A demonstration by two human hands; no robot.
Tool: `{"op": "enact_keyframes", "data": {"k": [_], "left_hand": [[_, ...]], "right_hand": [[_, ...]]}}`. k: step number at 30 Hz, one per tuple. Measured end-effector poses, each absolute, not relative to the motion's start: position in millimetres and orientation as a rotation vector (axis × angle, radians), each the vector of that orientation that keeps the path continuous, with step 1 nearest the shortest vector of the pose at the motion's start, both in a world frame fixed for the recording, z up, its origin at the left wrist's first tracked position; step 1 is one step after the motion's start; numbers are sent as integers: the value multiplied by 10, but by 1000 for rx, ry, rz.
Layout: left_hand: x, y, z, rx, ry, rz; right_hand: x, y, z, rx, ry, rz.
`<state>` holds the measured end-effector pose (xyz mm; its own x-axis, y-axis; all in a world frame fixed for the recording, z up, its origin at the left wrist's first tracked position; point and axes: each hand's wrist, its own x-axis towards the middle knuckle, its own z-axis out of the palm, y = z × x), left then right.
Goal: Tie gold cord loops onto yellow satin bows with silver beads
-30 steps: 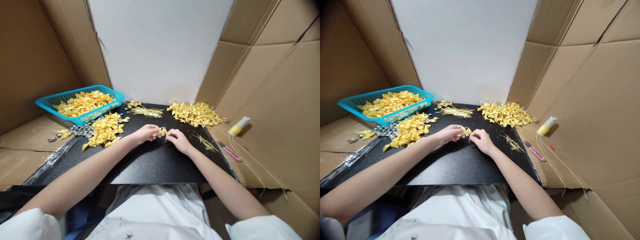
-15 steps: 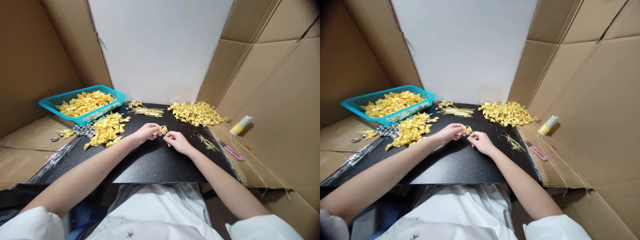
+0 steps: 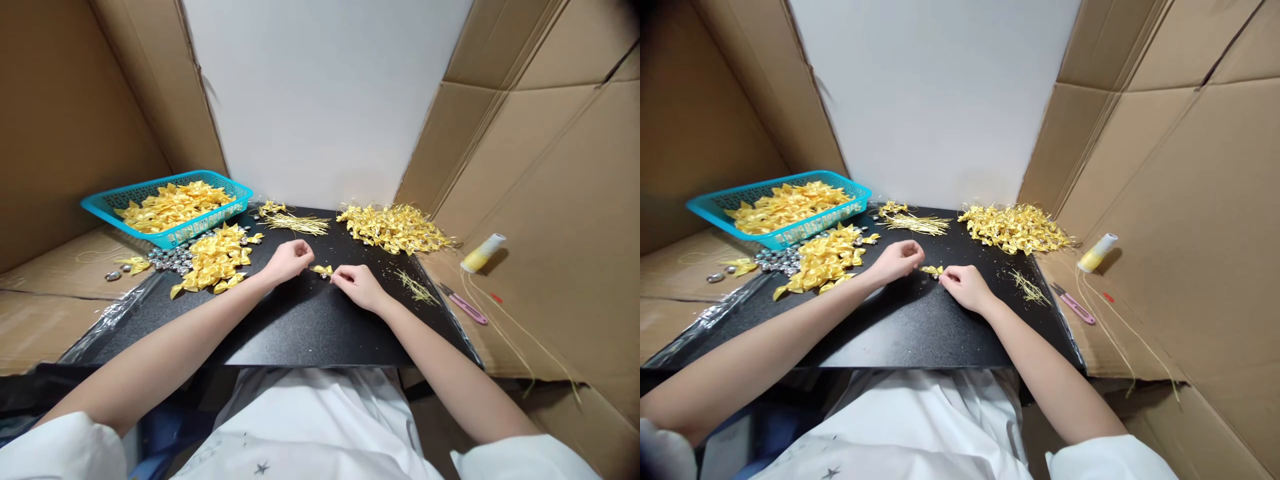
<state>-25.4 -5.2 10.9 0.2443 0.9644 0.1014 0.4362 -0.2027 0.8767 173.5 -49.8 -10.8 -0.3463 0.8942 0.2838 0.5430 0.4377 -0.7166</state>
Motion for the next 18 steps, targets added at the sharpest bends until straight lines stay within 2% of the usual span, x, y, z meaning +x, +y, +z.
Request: {"op": "enact_keyframes", "data": {"k": [2,7,18], "left_hand": [[-288,-91,164,1993,1165,1060],[-309,-121,187,2520,733,765],[-117,-139,18,2448,858,763]], "right_hand": [[1725,-495,-114,-1218,-2016,685],[1732,-480,-133,-1224,-2006,660],[1765,-481,-95,-1167,-1966,681]]}}
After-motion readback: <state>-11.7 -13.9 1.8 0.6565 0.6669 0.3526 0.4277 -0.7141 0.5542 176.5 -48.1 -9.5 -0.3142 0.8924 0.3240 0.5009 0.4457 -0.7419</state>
